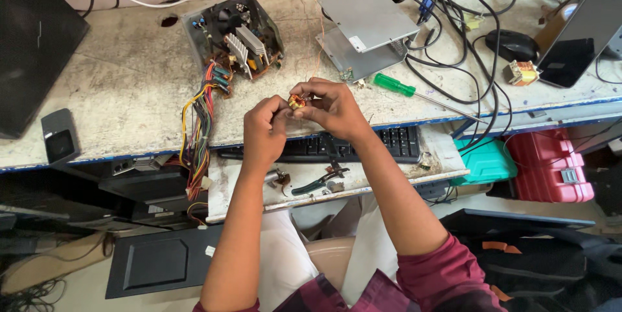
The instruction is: The person holds a small electronic component with copper windings and repeatedly twists and adjusts the wires with both hands. The workspace contains a disassembled power supply, a hard drive, and various tools on a cluttered bench.
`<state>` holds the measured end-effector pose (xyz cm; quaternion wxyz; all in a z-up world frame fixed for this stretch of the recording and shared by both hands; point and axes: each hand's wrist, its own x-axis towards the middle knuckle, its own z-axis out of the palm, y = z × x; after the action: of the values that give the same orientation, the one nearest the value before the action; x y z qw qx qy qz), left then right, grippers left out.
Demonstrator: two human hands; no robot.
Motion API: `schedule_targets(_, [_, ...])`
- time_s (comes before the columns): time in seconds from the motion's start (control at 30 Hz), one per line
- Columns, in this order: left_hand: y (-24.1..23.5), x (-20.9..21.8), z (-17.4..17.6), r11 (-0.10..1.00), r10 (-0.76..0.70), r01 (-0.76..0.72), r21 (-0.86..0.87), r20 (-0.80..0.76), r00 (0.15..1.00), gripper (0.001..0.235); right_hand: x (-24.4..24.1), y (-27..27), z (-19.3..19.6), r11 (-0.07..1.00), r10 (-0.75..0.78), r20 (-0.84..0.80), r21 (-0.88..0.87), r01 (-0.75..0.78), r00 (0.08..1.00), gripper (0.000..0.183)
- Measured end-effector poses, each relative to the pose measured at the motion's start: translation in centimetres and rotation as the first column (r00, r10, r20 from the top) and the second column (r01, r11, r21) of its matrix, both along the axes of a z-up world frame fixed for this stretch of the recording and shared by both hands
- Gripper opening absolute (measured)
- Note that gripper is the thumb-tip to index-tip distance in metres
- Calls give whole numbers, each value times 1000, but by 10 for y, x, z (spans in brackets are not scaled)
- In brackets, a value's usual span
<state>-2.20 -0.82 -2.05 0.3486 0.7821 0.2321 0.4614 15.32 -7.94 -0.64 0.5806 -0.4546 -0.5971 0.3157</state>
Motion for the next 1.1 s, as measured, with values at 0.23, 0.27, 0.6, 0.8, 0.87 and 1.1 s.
schedule_targets(0.23, [8,3,-5,974,-97,111,-199,83,992,17,3,5,-15,999,-33,-89,29,36,995,34])
schedule_targets(0.27, [8,5,-5,969,-106,123,-215,86,991,17,5,6,-16,999,-19,-150,24,23,988,35])
schedule_targets(0.6, [-23,26,6,963,-105,152,-224,208,973,14,12,7,-14,990,113,-444,123,-65,889,32])
schedule_targets(0.8, [-40,33,25,991,119,-128,42,172,978,14,20,7,-21,988,112,-549,150,-34,829,26])
schedule_targets(0.87, [-44,32,31,982,155,-170,78,166,974,22,24,7,-23,989,115,-588,140,-40,801,24])
schedule_targets(1.1, [-32,26,48,892,168,-171,418,44,985,49,24,10,-22,995,96,-578,83,-59,811,17])
